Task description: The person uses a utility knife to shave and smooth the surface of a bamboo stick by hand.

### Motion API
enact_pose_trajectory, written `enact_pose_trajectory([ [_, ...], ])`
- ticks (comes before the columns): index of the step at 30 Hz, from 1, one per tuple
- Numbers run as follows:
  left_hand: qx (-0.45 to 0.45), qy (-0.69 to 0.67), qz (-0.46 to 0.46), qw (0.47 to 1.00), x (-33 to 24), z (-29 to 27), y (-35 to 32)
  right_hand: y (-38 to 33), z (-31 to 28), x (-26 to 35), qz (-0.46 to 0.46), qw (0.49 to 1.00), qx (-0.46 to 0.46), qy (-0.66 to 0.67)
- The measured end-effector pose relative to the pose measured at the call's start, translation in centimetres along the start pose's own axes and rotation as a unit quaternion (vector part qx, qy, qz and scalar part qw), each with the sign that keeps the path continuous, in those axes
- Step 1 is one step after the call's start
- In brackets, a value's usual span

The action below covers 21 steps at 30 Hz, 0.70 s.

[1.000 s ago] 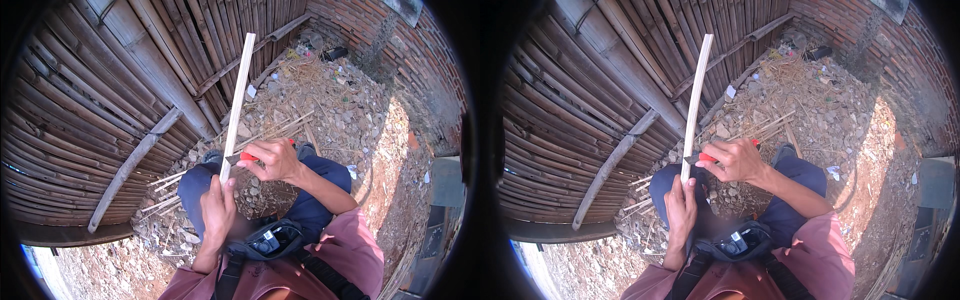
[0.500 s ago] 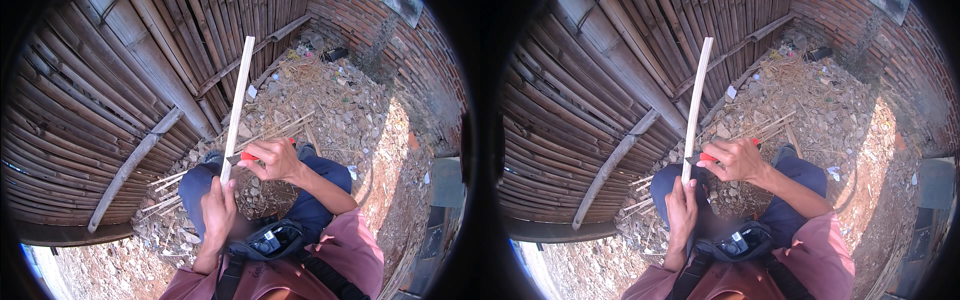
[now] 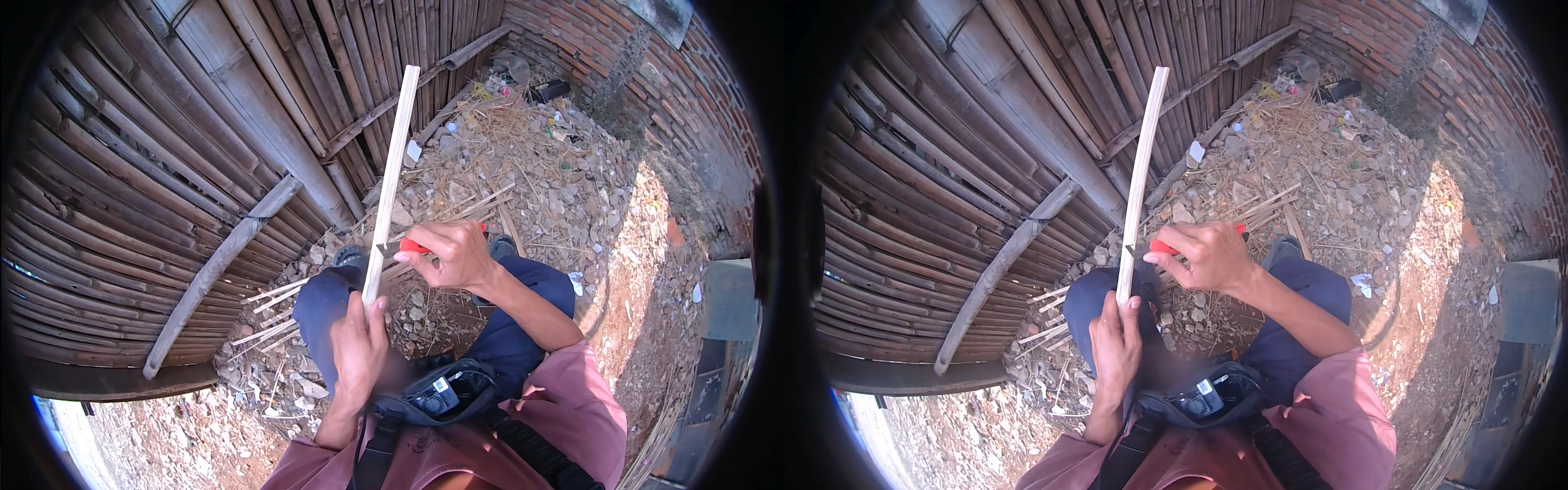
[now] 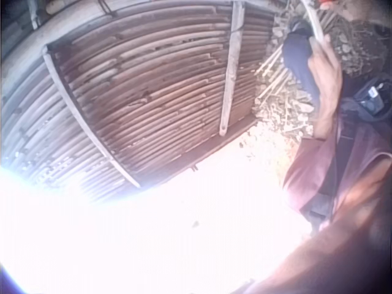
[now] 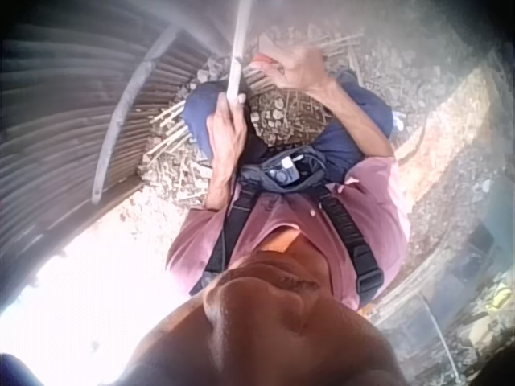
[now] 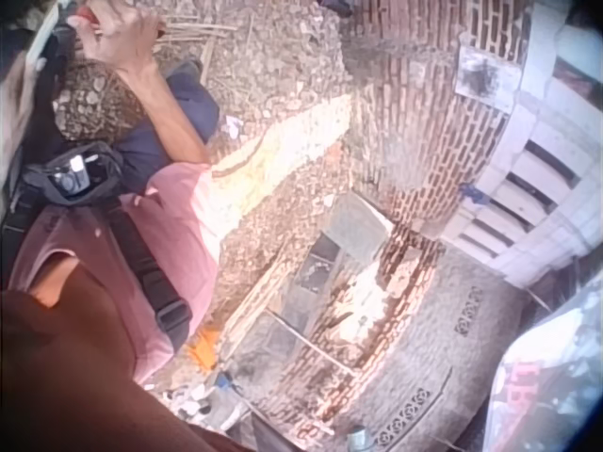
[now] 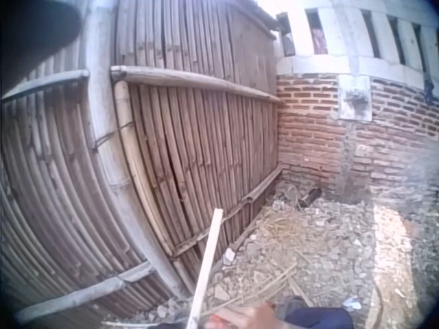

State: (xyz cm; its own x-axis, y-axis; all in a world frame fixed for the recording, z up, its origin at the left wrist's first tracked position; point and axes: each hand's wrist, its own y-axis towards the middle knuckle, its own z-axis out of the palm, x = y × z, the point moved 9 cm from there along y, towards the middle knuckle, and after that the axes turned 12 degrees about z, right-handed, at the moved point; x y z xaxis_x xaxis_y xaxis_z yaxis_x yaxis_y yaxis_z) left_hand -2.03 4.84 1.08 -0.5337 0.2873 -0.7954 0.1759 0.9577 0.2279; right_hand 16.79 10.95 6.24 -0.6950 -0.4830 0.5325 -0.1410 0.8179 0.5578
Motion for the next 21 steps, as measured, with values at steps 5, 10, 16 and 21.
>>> enact_pose_trajectory([
  [5,0.050,0.001,-0.019,0.999,1.1,1.7,-2.7,3.1,-3.9,-5.4,0.122,0.991,-0.055,-0.024],
  [10,0.051,0.000,-0.031,0.998,1.6,1.5,-2.9,3.0,-6.1,-7.8,0.170,0.983,-0.072,0.001],
  [16,0.025,0.000,-0.005,1.000,1.1,0.9,-2.1,1.6,-2.8,-3.8,0.044,0.999,-0.007,0.013],
  [21,0.030,-0.016,-0.012,0.999,0.5,0.7,-1.5,0.5,-0.3,-1.1,-0.030,0.999,0.030,0.013],
])
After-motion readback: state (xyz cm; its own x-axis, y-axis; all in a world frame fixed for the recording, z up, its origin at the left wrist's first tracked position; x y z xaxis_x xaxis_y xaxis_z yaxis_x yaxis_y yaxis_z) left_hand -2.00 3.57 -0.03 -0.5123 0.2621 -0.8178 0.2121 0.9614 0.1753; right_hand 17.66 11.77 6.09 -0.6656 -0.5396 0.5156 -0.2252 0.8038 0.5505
